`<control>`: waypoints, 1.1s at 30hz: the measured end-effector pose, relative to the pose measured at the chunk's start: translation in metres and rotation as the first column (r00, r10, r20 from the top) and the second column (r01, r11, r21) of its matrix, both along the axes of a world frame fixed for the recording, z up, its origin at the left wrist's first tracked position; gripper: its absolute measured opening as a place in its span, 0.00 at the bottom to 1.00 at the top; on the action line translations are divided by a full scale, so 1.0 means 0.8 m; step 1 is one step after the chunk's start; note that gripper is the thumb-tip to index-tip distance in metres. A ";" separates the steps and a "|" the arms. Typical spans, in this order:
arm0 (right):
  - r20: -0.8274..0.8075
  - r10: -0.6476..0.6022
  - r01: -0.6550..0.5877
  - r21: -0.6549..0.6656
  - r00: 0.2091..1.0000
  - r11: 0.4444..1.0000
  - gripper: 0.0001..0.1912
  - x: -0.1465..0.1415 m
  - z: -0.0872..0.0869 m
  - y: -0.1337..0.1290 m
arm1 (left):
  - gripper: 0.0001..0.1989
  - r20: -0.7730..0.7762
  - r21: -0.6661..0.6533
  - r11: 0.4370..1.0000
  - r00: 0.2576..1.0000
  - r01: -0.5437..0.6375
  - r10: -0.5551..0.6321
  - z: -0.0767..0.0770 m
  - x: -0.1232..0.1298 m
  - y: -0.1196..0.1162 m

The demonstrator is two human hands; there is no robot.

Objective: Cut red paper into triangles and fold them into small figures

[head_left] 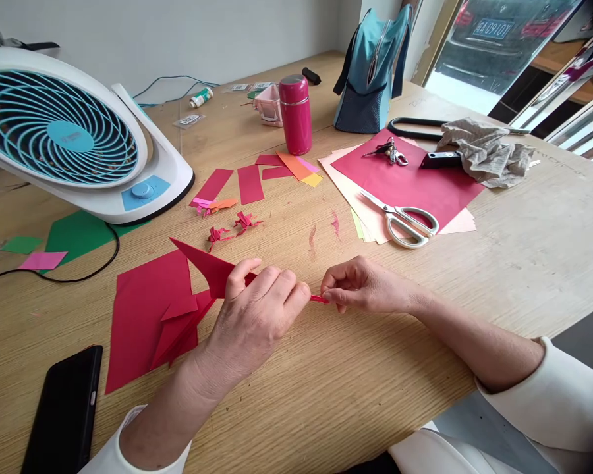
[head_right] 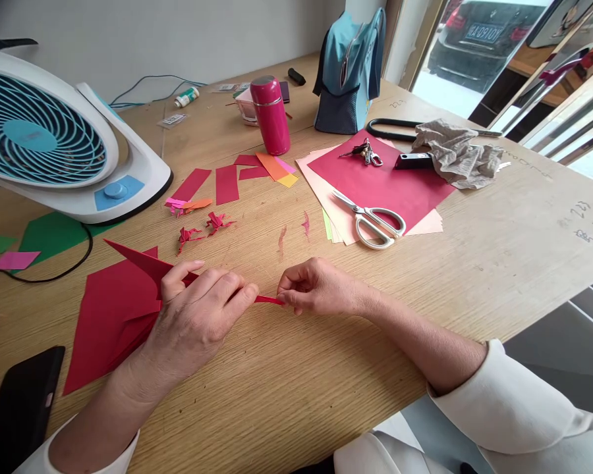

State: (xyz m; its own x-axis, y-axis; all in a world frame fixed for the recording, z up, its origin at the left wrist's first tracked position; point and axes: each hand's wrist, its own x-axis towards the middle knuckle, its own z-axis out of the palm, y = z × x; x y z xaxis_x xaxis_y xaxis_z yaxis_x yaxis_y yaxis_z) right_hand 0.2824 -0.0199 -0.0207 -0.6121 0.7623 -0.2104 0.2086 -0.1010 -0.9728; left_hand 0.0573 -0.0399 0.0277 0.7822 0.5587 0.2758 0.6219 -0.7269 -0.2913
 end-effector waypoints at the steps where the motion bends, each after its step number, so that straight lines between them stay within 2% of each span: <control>1: 0.012 0.009 -0.009 0.002 1.000 1.000 0.10 0.000 0.000 0.000 | 0.14 -0.005 -0.002 1.000 1.000 -0.003 0.003 0.000 0.001 0.000; 12: 0.125 0.045 -0.054 0.067 0.991 0.996 0.08 -0.001 0.004 -0.002 | 0.15 0.035 -0.068 0.998 0.999 -0.004 0.006 -0.001 0.002 -0.001; 19: 0.189 0.033 -0.057 0.124 0.982 0.991 0.07 -0.003 0.008 -0.005 | 0.15 -0.007 -0.049 0.999 1.000 0.005 -0.005 -0.004 0.003 0.000; 29: 0.193 0.065 -0.087 0.108 0.979 0.990 0.05 -0.001 0.010 -0.007 | 0.14 0.027 -0.090 0.996 1.000 0.004 -0.001 -0.007 0.002 0.003; 33: 0.133 0.039 -0.053 0.103 0.990 0.993 0.05 0.005 0.011 -0.005 | 0.13 0.069 -0.150 0.988 0.997 -0.033 0.044 -0.007 -0.001 0.007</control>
